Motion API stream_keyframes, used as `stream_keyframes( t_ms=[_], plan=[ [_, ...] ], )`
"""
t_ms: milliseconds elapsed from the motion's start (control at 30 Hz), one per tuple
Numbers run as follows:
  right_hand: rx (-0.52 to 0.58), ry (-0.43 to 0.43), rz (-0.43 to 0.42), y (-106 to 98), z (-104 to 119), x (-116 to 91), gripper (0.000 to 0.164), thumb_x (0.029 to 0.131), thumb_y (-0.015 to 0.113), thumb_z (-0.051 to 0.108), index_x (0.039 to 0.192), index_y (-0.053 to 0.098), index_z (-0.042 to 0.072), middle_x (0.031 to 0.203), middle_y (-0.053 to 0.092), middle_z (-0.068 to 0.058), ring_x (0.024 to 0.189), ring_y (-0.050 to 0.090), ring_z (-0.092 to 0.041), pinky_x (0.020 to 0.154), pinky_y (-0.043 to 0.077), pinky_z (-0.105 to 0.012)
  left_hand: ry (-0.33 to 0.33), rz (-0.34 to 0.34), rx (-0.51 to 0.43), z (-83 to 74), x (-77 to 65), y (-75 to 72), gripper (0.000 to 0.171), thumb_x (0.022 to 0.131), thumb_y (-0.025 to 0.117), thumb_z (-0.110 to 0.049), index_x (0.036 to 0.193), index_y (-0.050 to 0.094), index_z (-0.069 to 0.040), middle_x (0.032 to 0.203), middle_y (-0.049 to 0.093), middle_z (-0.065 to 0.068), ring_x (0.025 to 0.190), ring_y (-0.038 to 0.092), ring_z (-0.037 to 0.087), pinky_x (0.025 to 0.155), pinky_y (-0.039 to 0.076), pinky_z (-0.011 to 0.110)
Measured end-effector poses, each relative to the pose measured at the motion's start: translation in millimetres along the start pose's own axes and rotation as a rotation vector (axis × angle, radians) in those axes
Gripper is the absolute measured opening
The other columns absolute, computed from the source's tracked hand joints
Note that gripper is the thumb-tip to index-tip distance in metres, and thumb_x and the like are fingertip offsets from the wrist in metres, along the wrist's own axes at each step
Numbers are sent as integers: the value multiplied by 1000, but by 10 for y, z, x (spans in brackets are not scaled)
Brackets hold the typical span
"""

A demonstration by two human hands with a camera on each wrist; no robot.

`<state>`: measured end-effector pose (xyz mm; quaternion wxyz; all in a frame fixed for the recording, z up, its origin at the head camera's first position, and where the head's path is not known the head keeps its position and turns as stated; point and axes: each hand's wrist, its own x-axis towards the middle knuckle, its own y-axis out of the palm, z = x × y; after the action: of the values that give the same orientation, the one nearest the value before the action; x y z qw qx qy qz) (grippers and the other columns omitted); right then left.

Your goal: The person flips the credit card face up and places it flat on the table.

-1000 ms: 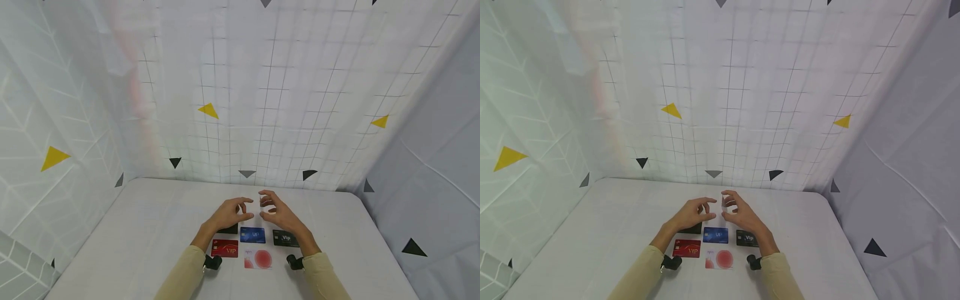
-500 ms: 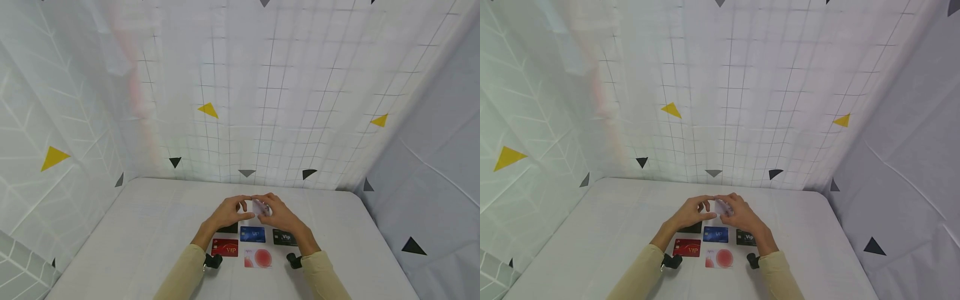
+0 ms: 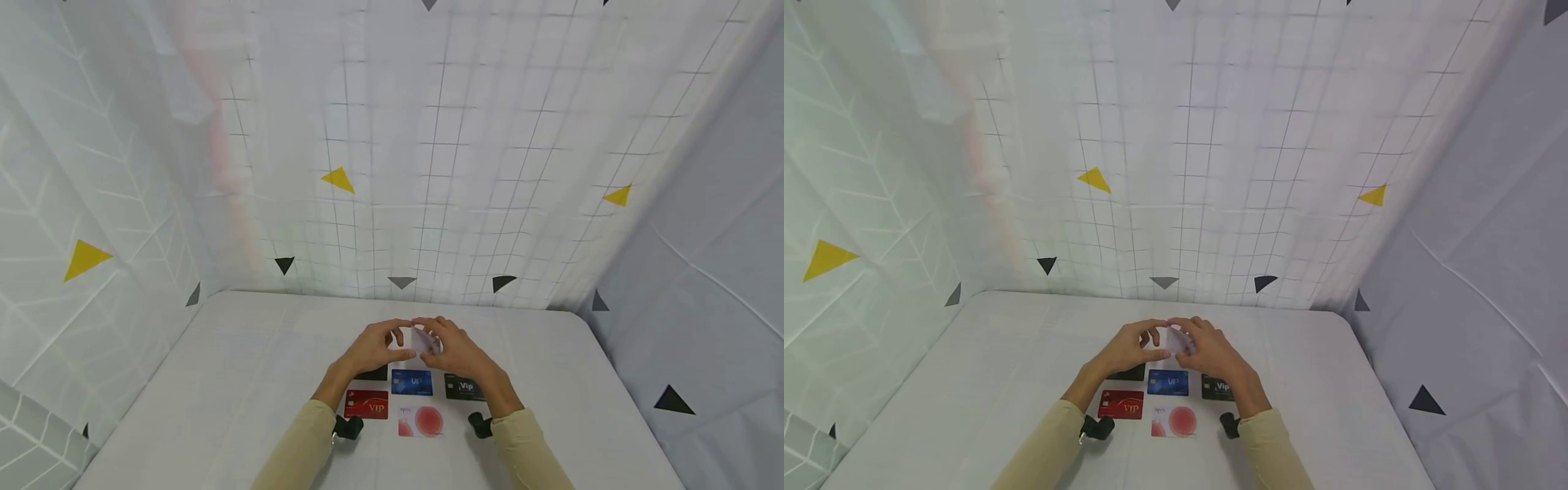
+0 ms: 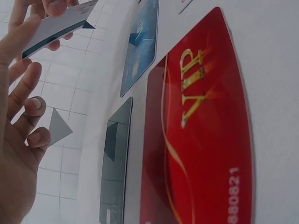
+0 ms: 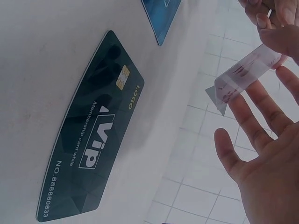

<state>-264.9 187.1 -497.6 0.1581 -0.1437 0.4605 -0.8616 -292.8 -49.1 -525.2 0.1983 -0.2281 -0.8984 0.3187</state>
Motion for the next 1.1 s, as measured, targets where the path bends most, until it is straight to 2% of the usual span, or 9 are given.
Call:
stream_keyframes(
  t_ms=[400,633,867,1100],
  plan=[
    [-18,43,-5,-11,-75,-15,68,82,80,30,144,53,28,127,59,0,114,56,-23,98,45,-62,-27,-11,38,31,3,-17,61,81,72,-66,132,60,-36,95,61,-12,80,53,12,63,44,26],
    [-7,65,7,-24,-150,-7,69,83,80,31,145,52,23,125,57,1,118,54,-25,98,48,-57,-39,-17,58,83,-8,-52,59,80,73,-64,130,61,-35,95,61,-11,79,52,11,62,43,27],
    [19,30,17,-73,-180,-23,61,84,79,29,139,59,14,125,56,-2,116,53,-29,98,49,-52,-62,5,85,106,-24,-58,60,80,74,-64,131,60,-35,97,60,-13,80,52,11,64,44,27],
    [-21,52,-8,-89,-230,-39,51,82,81,31,128,65,18,124,56,0,112,52,-25,95,50,-49,-81,5,120,122,-51,-80,61,80,73,-64,132,59,-34,101,59,-14,87,52,11,70,46,28]
  ],
)
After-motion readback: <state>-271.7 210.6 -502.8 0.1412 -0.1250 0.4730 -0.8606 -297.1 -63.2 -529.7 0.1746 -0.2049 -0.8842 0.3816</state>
